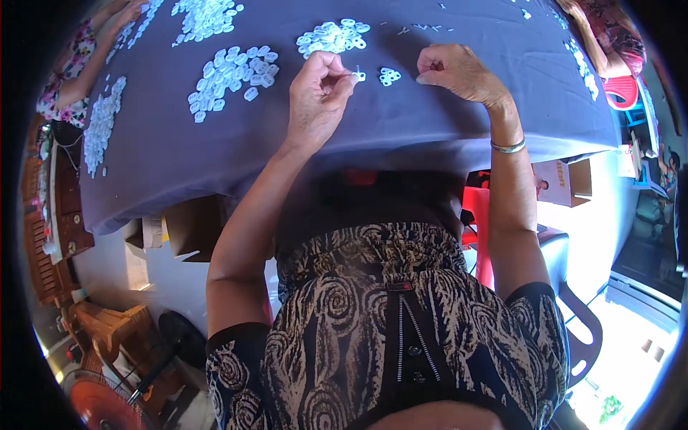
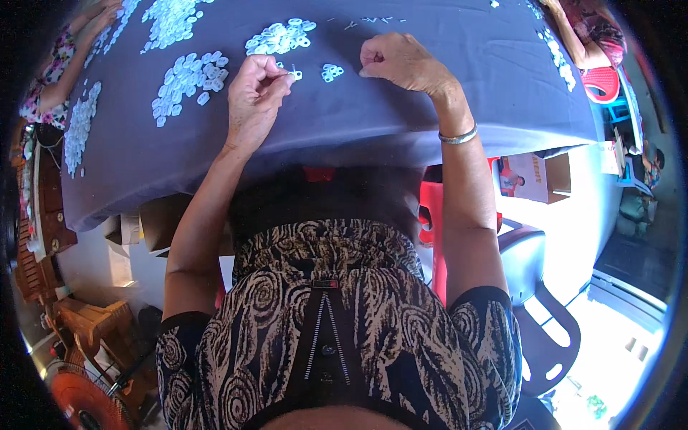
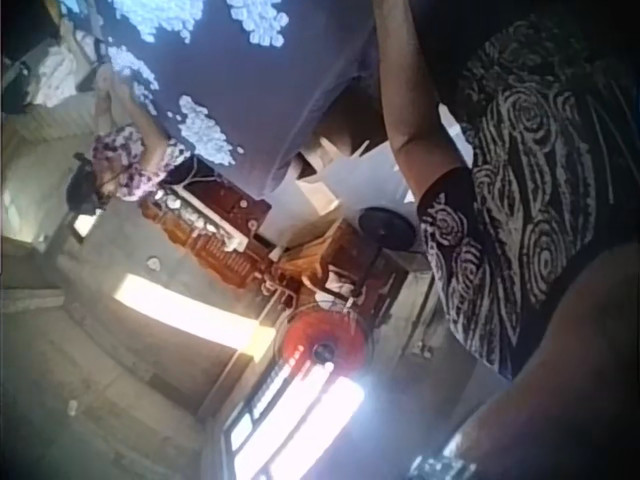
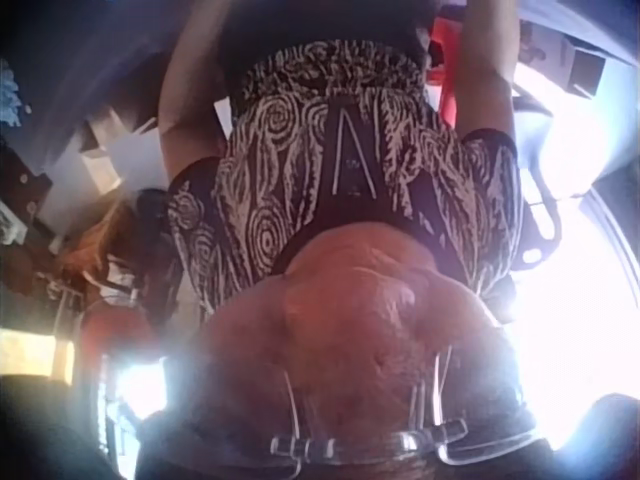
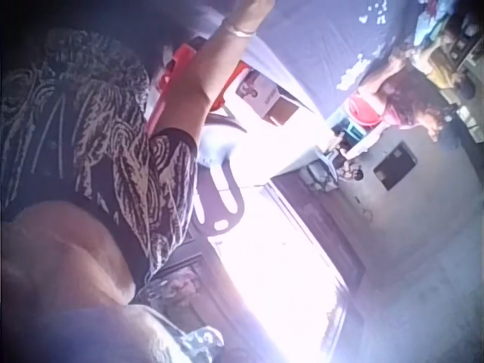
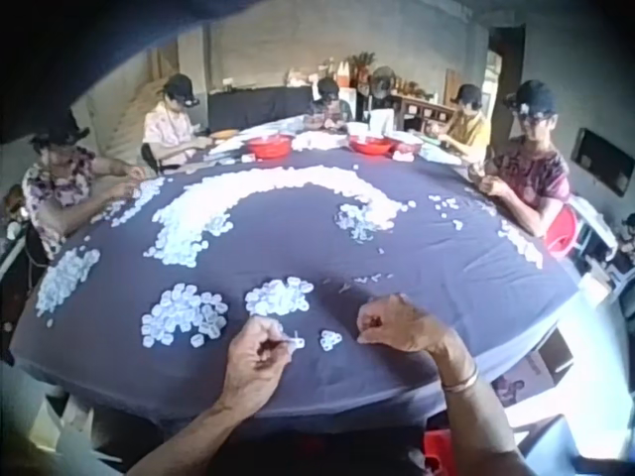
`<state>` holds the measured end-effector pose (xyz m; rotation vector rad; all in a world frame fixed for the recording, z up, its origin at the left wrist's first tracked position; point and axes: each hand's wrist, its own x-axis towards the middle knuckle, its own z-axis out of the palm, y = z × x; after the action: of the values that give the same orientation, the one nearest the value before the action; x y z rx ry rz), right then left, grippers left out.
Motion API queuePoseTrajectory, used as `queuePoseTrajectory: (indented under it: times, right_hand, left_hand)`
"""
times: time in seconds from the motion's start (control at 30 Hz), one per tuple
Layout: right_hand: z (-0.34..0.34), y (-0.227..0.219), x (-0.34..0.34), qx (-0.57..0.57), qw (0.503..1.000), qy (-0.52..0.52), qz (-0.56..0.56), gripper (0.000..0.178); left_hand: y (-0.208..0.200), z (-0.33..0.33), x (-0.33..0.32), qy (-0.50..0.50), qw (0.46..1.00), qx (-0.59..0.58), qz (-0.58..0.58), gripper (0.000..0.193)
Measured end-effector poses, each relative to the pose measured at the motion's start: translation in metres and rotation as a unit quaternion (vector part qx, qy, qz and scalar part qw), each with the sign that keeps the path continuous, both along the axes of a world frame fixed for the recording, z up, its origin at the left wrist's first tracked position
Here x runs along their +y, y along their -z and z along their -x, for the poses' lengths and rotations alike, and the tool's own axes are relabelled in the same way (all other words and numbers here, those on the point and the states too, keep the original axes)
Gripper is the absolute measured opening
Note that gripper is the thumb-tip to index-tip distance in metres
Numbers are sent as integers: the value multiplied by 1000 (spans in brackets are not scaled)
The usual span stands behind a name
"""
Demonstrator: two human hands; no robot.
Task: The person repeatedly picks up small plastic pieces from the table, joins them together by hand, and places the assembled components into piles.
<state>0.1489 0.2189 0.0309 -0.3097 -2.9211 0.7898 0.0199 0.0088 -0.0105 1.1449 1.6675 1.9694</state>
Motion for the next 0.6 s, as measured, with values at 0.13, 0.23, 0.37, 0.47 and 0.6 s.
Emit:
queuePoseTrajectory:
  times: [0.13,0.23,0.37,0.47,0.6]
  right_hand:
    - [8,3,-8,53,997,41,27,15]
    - [18,14,-20,183,983,31,1,11]
    - [28,18,-34,209,978,2,19,8]
    - [33,15,-46,194,979,-10,52,7]
    - [42,14,-59,174,982,-42,65,8]
  left_hand:
    - [3,7,-1,-46,998,-24,-22,20]
    - [9,14,-3,-81,995,-40,-30,20]
    - [12,18,-4,-105,994,-27,-28,20]
    - [10,22,-4,-146,984,-53,-88,20]
    - [9,27,-3,-186,972,-66,-125,21]
